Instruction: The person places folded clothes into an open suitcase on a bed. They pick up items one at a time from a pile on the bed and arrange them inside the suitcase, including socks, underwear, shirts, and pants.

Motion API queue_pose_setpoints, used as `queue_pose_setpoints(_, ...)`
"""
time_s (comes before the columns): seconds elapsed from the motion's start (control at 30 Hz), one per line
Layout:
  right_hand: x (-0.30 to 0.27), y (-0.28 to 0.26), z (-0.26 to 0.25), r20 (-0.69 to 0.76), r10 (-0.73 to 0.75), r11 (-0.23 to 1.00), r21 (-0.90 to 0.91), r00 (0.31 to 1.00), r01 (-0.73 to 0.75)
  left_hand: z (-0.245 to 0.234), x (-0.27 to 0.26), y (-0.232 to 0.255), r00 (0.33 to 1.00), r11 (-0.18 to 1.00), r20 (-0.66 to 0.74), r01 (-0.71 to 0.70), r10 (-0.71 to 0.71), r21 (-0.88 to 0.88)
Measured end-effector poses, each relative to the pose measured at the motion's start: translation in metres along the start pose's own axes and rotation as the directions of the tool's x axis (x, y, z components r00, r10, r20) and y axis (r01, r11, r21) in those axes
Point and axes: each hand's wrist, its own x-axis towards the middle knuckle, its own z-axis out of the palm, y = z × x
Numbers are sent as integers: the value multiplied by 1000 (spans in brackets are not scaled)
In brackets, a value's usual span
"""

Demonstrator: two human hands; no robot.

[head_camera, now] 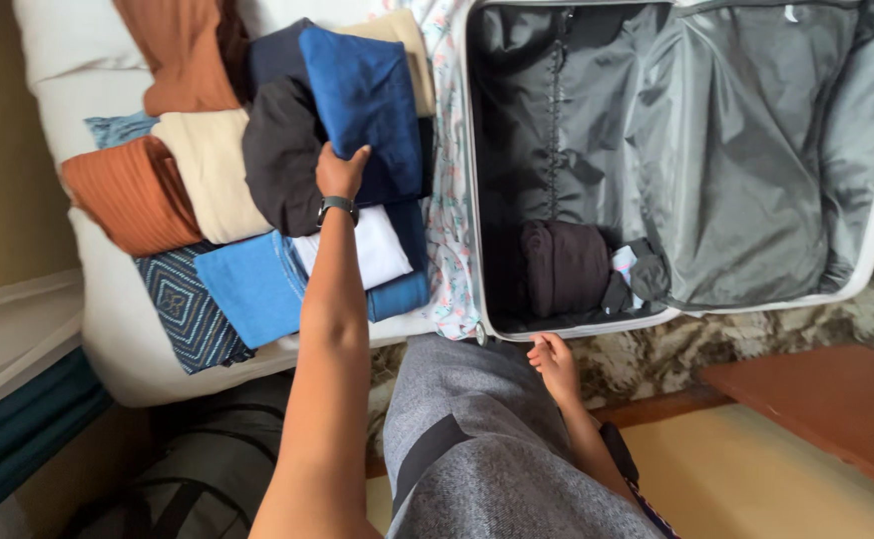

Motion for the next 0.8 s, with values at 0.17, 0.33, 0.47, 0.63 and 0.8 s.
queue_pose_setpoints(0.17, 1, -2, -8, 19, -53, 998, -23, 998, 53, -4, 4, 2, 997, 984, 51, -48, 58, -174)
queue_pose_setpoints(0.33, -4, -4, -21, -16, -50, 998, -44, 999, 49, 5, -10, 5, 999, 998, -35, 22, -19, 63)
queue_pose_setpoints(0.47, -9, -8, -21, -9, -38, 998, -45, 999, 38, 13, -22, 15, 990, 988, -34, -131, 134, 81)
queue_pose_setpoints(0.63, -17, -16, -12, 48, -13, 998, -60, 999, 16, 18, -30, 30, 965, 955, -91, -226, 246, 191)
queue_pose_setpoints(0.8, -17, -21, -4, 52, 12, 995, -101, 999, -6, 18, -17, 21, 985, 973, -170, 60, -22, 223)
